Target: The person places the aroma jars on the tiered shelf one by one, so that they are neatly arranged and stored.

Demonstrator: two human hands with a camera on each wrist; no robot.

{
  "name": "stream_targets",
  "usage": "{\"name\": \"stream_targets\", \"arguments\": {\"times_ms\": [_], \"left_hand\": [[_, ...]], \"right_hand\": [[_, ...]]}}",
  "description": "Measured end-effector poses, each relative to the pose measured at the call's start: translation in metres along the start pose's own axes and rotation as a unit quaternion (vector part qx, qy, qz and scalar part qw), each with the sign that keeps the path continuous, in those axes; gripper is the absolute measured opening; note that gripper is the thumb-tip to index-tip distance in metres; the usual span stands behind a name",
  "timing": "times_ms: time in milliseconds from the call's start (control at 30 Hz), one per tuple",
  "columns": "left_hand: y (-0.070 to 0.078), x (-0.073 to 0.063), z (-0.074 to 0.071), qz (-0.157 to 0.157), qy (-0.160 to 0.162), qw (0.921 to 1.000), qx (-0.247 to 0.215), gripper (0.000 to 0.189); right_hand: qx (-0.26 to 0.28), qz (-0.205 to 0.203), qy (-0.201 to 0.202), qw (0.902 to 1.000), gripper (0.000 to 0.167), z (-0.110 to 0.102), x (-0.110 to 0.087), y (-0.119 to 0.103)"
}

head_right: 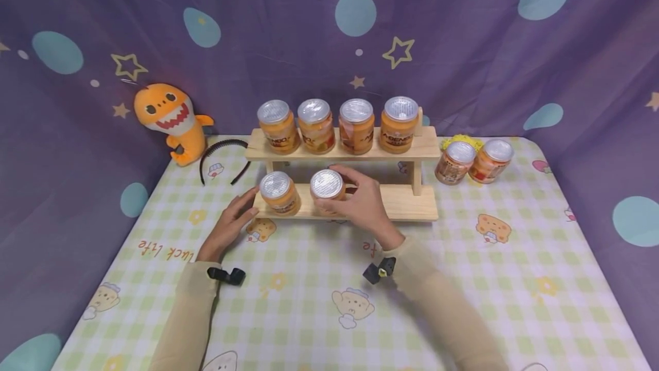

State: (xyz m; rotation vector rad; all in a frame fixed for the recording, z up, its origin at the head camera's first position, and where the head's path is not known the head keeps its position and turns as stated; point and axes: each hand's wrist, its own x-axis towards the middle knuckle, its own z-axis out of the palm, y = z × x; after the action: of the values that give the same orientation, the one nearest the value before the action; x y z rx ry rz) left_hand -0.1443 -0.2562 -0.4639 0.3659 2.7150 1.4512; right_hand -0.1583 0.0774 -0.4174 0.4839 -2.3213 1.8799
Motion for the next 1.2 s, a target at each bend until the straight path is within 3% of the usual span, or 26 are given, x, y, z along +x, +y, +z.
{"name": "stream_targets", "arguments": {"times_ms": [267,433,667,1200], "left_hand": [[0.001,0.000,0.000,0.007,0.001,1.0000,0.000,0.054],[-0.007,0.002,0.003,0.010,0.005,0.9999,-0.004,0.054],[0.002,0.000,0.000,0.002,0.000,1.0000,0.003,0.054],[-0.002,0.001,0.000,0.011,0.000,0.9999,-0.001,0.054]], "right_hand": [[0.013,0.005,-0.019,0.9997,0.068,0.014,0.004,0.005],[0.017,0.020,-0.023,0.9994,0.069,0.018,0.005,0.001],[0.024,0.033,-0.028,0.9988,0.071,0.023,0.008,0.008],[0.010,0.041,-0.064,0.9970,0.075,0.021,0.010,0.014]]}}
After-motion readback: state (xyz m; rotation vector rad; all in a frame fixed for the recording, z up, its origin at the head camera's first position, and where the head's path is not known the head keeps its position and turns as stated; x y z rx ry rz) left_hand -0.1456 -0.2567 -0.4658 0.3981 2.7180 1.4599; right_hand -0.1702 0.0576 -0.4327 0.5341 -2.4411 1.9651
